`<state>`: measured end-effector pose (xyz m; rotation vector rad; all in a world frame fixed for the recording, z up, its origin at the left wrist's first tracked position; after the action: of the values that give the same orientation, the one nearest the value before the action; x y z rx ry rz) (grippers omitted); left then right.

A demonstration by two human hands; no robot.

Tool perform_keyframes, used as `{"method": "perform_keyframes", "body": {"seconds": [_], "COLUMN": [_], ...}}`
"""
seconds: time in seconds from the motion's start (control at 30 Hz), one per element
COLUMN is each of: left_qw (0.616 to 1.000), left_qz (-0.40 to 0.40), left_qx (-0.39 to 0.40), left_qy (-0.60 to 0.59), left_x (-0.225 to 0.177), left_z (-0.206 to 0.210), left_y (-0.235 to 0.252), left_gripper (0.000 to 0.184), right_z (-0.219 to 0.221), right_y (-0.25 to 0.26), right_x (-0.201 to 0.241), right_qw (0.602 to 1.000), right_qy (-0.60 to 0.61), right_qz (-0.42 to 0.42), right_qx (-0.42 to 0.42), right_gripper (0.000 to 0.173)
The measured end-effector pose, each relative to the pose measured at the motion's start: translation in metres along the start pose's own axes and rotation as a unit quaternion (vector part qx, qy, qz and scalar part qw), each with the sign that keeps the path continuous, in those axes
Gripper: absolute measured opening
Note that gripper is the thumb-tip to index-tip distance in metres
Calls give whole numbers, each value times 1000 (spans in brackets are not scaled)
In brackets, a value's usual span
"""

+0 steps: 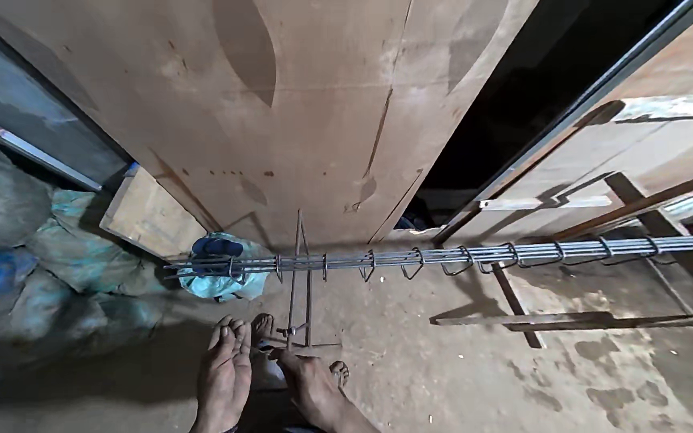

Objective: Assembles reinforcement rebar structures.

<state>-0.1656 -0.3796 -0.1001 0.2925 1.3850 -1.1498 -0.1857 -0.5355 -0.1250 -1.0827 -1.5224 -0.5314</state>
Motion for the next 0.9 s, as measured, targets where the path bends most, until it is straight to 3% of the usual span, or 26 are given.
{"method": "perform_keyframes", "body": {"seconds": [0.1, 0.2, 0.3, 0.37, 0.47, 0.57, 0.63, 0.77, 0.9], "left_qw": [999, 985, 933, 898, 886, 888, 896, 901, 910], "left_qz": [-19, -32, -49, -112, -235, -283, -296, -345, -330], "left_qx": [15, 106, 228, 263, 175, 127, 109, 44, 61], "left_qy": [24, 134, 274, 334, 359, 340, 311, 258, 243], "left_x": [9, 23, 52, 80, 118, 150, 167, 187, 200], "left_z": [14, 34, 51, 51, 26, 8, 7, 8, 7], "left_y": [12, 33, 58, 88, 154, 223, 255, 279, 283], "left_gripper": [23, 26, 33, 36, 35, 41, 41, 38, 32], "right_z": [-9, -22, -37, -54, -73, -73, -66, -50, -34], "right_y": [8, 22, 49, 73, 109, 139, 156, 176, 185], "right_x": [-15, -29, -48, -72, -122, -159, -165, -165, -149], "right_qw": [999, 997, 991, 980, 943, 920, 919, 915, 889], "right_qy": [-2, 75, 114, 100, 83, 58, 61, 49, 127], "right_qz": [45, 11, 46, 112, 237, 328, 340, 370, 421], "right_qx": [11, -19, -57, -134, -218, -206, -193, -153, -124], "right_gripper": [32, 28, 31, 30, 35, 45, 42, 38, 39]}}
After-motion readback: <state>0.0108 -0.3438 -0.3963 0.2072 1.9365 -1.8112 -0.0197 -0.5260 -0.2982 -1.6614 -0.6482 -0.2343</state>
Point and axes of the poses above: each hand's wrist, its own y-axis towards the middle knuckle, its own z-axis out of the palm, x = y × z, the point moved 9 cm from there along y, towards the middle knuckle, and after that the axes turned 15 degrees about y, right-handed, at the moved point
